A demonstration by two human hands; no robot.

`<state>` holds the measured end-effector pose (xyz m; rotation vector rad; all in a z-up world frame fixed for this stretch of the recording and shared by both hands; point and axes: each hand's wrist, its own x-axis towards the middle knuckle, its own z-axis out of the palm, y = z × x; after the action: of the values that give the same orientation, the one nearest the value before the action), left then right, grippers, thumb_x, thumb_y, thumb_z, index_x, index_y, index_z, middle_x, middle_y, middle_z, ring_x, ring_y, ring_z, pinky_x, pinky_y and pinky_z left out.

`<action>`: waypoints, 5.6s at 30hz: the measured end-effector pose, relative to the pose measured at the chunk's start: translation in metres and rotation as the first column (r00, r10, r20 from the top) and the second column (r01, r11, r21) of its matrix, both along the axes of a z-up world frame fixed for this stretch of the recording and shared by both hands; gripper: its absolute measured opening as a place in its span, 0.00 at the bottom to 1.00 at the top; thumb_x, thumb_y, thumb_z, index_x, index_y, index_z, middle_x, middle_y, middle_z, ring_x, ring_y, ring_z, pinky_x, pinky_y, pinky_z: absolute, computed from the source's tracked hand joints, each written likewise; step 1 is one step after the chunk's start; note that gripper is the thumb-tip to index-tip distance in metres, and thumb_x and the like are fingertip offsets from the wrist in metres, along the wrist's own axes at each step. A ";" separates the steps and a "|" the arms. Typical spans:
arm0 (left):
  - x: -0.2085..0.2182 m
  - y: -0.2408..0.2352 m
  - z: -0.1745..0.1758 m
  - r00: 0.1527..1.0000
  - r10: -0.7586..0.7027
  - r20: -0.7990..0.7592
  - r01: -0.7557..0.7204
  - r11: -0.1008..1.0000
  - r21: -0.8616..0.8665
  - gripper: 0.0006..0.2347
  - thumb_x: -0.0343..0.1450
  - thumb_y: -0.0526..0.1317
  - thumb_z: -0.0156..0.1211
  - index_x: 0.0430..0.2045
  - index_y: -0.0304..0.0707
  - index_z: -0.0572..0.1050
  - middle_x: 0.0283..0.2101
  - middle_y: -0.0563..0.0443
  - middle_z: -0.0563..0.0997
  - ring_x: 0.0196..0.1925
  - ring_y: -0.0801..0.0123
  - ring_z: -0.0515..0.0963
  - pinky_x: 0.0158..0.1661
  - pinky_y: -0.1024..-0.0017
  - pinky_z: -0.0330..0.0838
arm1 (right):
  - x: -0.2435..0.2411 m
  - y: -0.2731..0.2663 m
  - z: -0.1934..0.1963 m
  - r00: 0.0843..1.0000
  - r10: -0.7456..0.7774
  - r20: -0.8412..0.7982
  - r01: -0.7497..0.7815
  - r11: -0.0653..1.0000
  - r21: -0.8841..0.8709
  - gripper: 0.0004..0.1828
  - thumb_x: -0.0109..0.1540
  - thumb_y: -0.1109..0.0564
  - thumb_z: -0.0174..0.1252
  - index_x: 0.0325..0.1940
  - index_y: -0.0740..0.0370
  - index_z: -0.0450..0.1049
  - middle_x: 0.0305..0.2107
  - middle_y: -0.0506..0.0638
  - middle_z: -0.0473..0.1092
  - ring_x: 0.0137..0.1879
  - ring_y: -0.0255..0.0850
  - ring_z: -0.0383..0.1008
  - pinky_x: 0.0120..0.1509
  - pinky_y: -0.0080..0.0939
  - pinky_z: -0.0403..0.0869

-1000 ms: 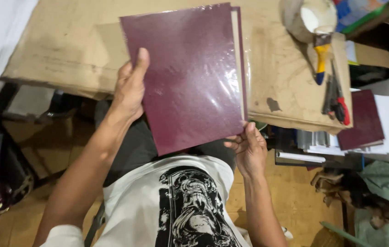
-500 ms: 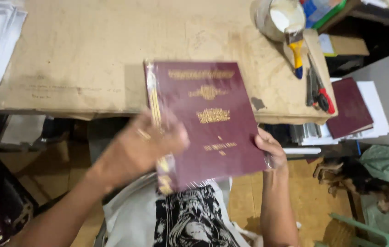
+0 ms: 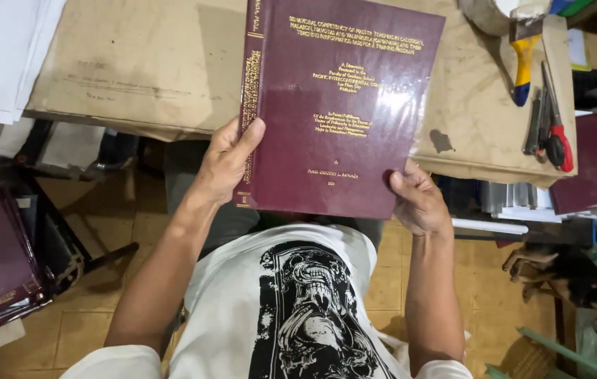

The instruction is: Applying a protective plastic cover to a book cover, smoothing it out with a brush, and trimming the edges with a utility knife.

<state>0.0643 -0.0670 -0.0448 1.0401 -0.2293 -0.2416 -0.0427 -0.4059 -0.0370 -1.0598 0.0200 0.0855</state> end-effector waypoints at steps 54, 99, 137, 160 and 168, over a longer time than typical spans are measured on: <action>0.064 -0.063 0.093 0.939 0.144 -0.311 -0.097 0.982 0.164 0.28 0.78 0.56 0.41 0.73 0.45 0.56 0.71 0.44 0.68 0.76 0.54 0.62 0.71 0.40 0.46 | 0.006 0.029 0.167 0.729 0.155 0.667 0.652 0.139 -0.745 0.18 0.61 0.72 0.63 0.55 0.64 0.82 0.37 0.60 0.79 0.39 0.54 0.81 0.43 0.48 0.77; 0.061 0.010 0.029 0.504 -0.223 0.834 -0.785 0.283 0.551 0.18 0.71 0.40 0.69 0.53 0.28 0.81 0.41 0.35 0.85 0.50 0.43 0.84 0.57 0.57 0.73 | 0.163 -0.095 0.061 0.673 -0.730 -0.117 0.689 0.677 -0.258 0.09 0.64 0.55 0.57 0.41 0.64 0.74 0.25 0.50 0.68 0.30 0.43 0.75 0.34 0.44 0.80; 0.191 -0.079 0.009 0.509 -0.489 0.709 -0.758 0.136 0.638 0.22 0.79 0.57 0.55 0.49 0.34 0.77 0.51 0.41 0.74 0.46 0.52 0.75 0.48 0.51 0.64 | 0.038 0.044 0.066 0.711 0.256 0.654 0.606 0.248 -0.756 0.10 0.65 0.65 0.62 0.50 0.58 0.77 0.48 0.54 0.79 0.53 0.46 0.85 0.49 0.37 0.85; 0.188 -0.076 0.021 0.514 -0.481 0.710 -0.771 0.103 0.628 0.28 0.75 0.63 0.54 0.49 0.33 0.77 0.49 0.40 0.74 0.49 0.48 0.74 0.49 0.48 0.66 | 0.028 0.093 0.093 0.864 0.457 0.212 -0.039 0.479 -0.877 0.09 0.69 0.54 0.48 0.47 0.54 0.74 0.48 0.52 0.76 0.54 0.42 0.78 0.57 0.42 0.76; 0.187 -0.075 0.013 0.436 -0.484 0.759 -0.816 0.143 0.560 0.33 0.72 0.70 0.54 0.46 0.32 0.79 0.46 0.43 0.74 0.47 0.51 0.72 0.47 0.50 0.64 | -0.005 0.008 0.032 0.943 0.306 -0.130 -0.266 0.460 -0.847 0.06 0.67 0.59 0.50 0.40 0.59 0.73 0.23 0.46 0.74 0.22 0.28 0.72 0.22 0.23 0.75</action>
<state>0.2517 -0.1424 -0.0318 2.6125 -1.0208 0.7164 -0.0478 -0.3979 -0.0049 -2.0926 -0.1808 0.4006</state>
